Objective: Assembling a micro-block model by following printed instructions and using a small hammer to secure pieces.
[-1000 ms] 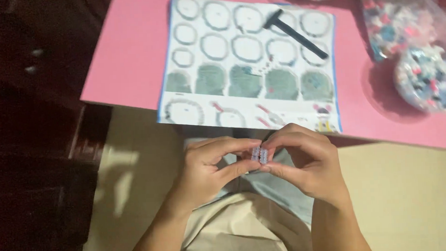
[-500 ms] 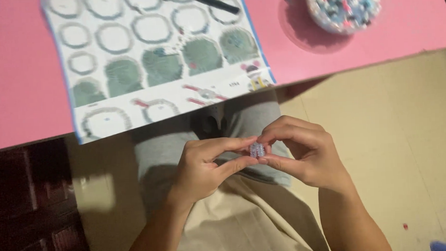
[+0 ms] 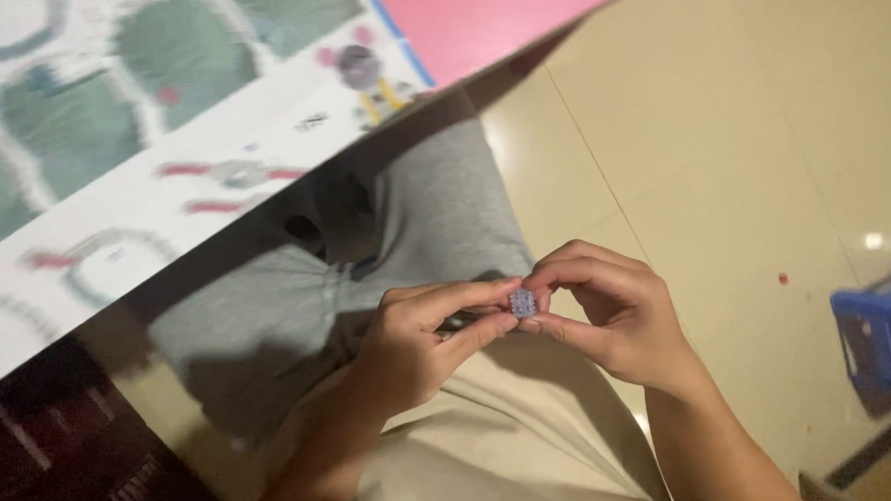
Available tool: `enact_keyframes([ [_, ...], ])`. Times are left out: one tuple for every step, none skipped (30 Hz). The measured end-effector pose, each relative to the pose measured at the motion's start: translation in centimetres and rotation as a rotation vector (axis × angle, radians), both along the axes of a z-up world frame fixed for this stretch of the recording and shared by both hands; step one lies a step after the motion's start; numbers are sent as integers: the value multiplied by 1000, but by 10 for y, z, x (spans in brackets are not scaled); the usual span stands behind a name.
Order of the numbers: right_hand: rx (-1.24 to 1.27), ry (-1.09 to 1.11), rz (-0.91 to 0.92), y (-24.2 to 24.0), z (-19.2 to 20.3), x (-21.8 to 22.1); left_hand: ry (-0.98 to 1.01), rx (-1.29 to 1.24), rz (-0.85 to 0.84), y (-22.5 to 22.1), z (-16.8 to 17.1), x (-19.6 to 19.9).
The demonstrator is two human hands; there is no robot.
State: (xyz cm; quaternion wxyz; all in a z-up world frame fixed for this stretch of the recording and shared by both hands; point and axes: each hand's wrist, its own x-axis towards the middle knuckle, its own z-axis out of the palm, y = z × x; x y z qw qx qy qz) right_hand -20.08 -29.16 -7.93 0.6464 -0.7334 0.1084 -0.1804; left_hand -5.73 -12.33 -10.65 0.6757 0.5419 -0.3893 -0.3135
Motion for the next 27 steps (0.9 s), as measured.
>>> enact_keyframes([
  [6,11,-27,-2,-1,-6,11,6,-27,-6,-1,-2],
  [1,20,-54,-4,-1,-11,43,8,-54,-12,-3,-4],
  [-4,29,-80,-6,-2,-16,74,11,-80,-18,-4,-6],
  [3,39,-105,-8,-3,-20,84,18,-105,-24,-3,-8],
  [-1,38,-136,-9,-5,-25,106,49,-117,-30,-3,-9],
  [-6,34,-166,-12,-7,-29,124,79,-127,-36,-3,-11],
  [-1,40,-190,-14,-8,-33,129,84,-152,-42,-6,-13],
  [-8,44,-212,-17,-8,-37,157,91,-166,-48,-8,-14],
  [-15,49,-234,-19,-9,-40,185,99,-180,-54,-11,-16],
  [-10,55,-256,-21,-11,-44,190,105,-201,-59,-15,-18],
  [-8,51,-274,-23,-13,-48,196,125,-236,-63,-19,-19],
  [-8,47,-289,-25,-15,-51,203,144,-267,-68,-24,-21],
  [-4,54,-307,-27,-17,-55,208,149,-285,-72,-25,-22],
  [16,47,-318,-28,-19,-59,215,182,-317,-76,-26,-23],
  [36,40,-330,-28,-22,-63,222,214,-350,-78,-28,-24],
  [43,50,-344,-28,-24,-67,230,222,-364,-81,-28,-27],
  [73,45,-357,-27,-27,-71,253,276,-389,-84,-28,-30],
  [104,37,-366,-27,-30,-75,274,330,-409,-86,-29,-32],
  [111,45,-375,-28,-32,-79,281,338,-419,-88,-32,-34],
  [141,65,-389,-28,-34,-82,364,341,-445,-89,-35,-36],
  [170,86,-403,-28,-36,-86,448,343,-471,-89,-38,-37],
  [178,92,-411,-26,-42,-90,454,352,-478,-89,-43,-42],
  [240,95,-444,-24,-48,-94,613,353,-462,-88,-48,-46],
  [302,100,-475,-23,-53,-99,773,353,-443,-87,-52,-51],
  [309,106,-483,-17,-59,-102,779,361,-448,-86,-57,-52],
  [405,97,-550,-12,-65,-104,874,352,-453,-86,-62,-51],
  [500,87,-616,-7,-71,-106,969,343,-456,-86,-66,-51],
])
